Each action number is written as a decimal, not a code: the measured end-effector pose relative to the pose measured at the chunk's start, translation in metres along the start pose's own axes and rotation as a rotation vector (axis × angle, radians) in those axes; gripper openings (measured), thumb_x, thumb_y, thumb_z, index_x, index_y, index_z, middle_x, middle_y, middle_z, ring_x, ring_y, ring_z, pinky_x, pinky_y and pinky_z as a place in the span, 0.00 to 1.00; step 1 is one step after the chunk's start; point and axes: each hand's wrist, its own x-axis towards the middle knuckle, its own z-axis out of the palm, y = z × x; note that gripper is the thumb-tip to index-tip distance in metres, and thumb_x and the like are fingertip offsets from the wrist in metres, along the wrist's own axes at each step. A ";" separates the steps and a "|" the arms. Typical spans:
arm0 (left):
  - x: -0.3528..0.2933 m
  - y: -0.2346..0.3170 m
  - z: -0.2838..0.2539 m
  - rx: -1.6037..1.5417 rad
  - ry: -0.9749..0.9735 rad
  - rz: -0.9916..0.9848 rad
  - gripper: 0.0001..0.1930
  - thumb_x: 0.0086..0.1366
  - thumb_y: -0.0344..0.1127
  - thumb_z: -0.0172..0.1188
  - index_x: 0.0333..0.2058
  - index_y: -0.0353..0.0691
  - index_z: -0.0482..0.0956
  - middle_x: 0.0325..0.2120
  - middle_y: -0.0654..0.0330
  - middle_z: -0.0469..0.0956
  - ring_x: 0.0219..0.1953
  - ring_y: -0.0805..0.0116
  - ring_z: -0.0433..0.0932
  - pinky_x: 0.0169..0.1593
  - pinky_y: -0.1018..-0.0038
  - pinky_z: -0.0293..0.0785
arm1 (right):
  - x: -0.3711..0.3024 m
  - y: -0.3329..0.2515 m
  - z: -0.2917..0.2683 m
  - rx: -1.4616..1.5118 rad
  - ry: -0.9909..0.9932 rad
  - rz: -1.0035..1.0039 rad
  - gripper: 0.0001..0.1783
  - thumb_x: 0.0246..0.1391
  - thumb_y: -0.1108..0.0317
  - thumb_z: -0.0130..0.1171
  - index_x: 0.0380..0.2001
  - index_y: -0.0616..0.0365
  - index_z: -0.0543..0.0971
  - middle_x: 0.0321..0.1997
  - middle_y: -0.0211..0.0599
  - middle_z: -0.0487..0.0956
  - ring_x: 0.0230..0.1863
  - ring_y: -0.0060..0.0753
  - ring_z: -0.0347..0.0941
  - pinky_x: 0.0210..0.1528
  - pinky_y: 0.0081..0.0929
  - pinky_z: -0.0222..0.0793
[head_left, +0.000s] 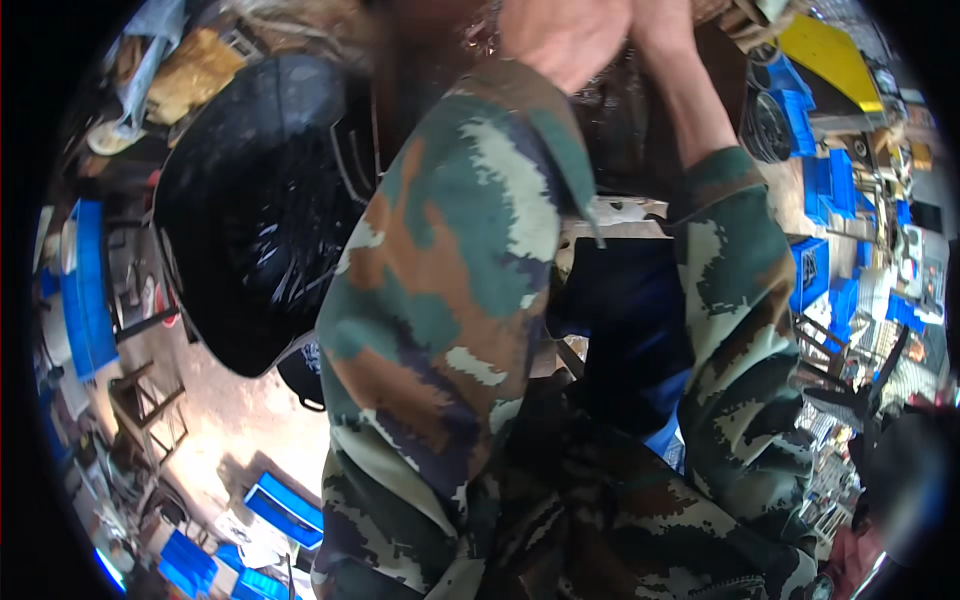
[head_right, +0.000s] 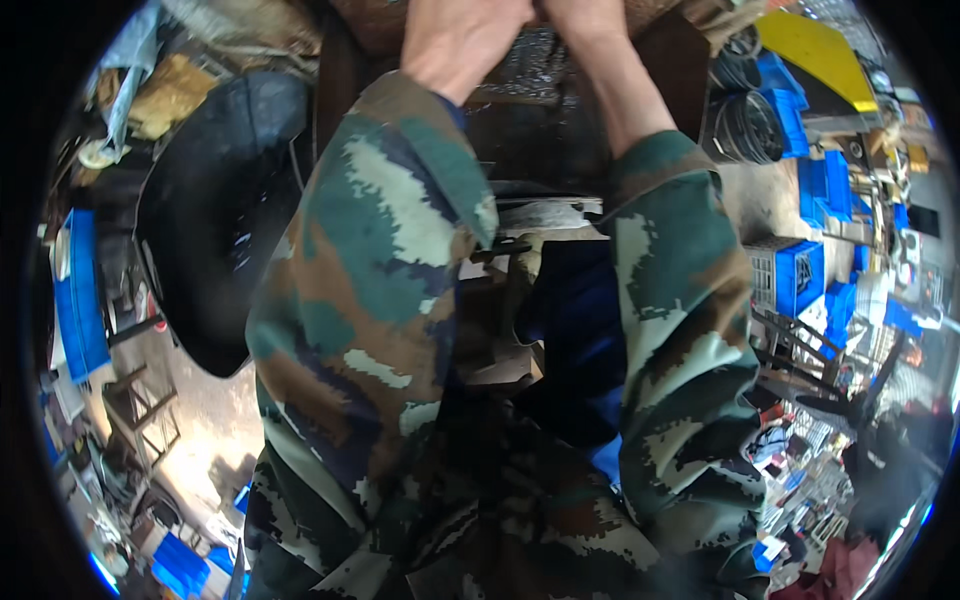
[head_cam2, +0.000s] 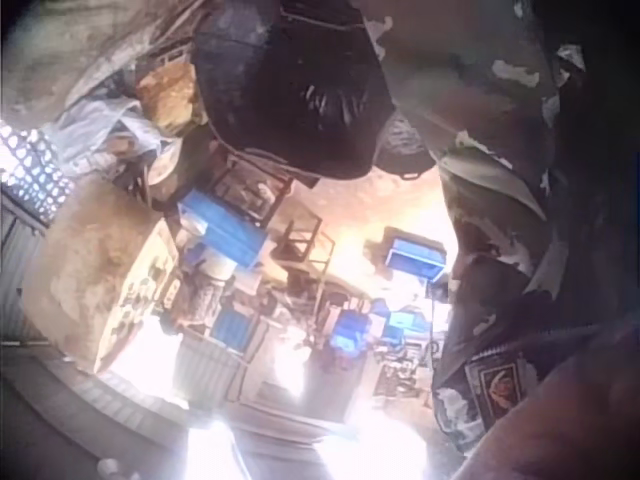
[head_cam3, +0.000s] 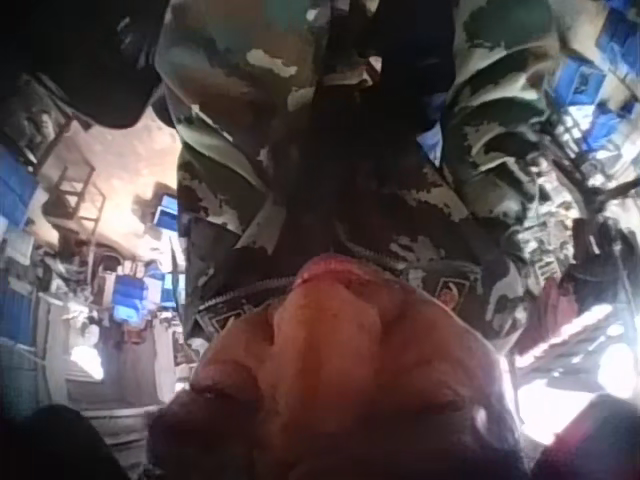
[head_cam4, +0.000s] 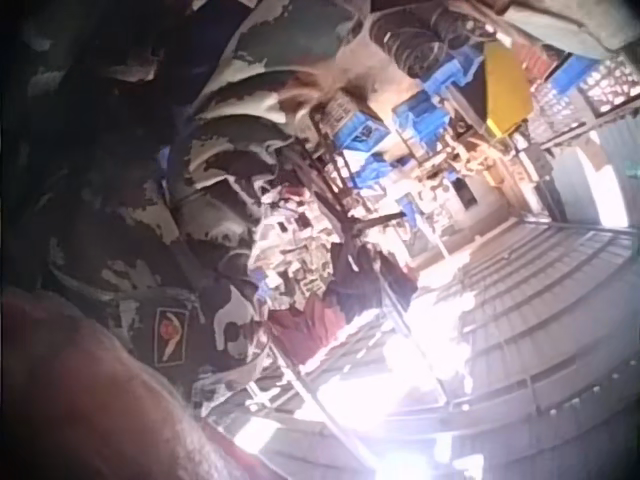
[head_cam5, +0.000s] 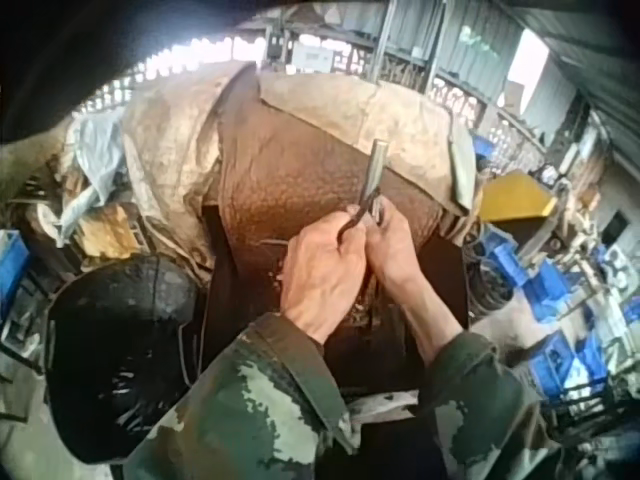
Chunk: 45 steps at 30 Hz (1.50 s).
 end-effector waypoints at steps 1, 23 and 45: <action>0.000 -0.001 0.002 -0.032 0.012 0.031 0.13 0.66 0.37 0.53 0.41 0.35 0.80 0.31 0.40 0.79 0.37 0.40 0.80 0.39 0.59 0.75 | 0.000 -0.001 0.000 -0.001 0.012 -0.029 0.03 0.65 0.72 0.54 0.35 0.57 0.74 0.32 0.25 0.75 0.36 0.18 0.70 0.41 0.21 0.69; 0.010 -0.034 -0.015 -0.013 -0.089 -0.261 0.16 0.65 0.43 0.54 0.40 0.38 0.84 0.19 0.60 0.79 0.25 0.72 0.73 0.35 0.74 0.69 | -0.021 -0.060 -0.002 -0.089 0.052 0.253 0.11 0.64 0.65 0.55 0.38 0.63 0.71 0.24 0.47 0.76 0.19 0.38 0.74 0.22 0.37 0.69; 0.009 0.009 -0.025 -0.014 -0.112 -0.291 0.14 0.68 0.38 0.58 0.46 0.38 0.84 0.22 0.71 0.76 0.25 0.85 0.64 0.30 0.83 0.59 | -0.029 -0.045 -0.013 -0.059 0.025 0.312 0.20 0.58 0.52 0.64 0.40 0.60 0.77 0.31 0.36 0.80 0.17 0.26 0.74 0.23 0.31 0.74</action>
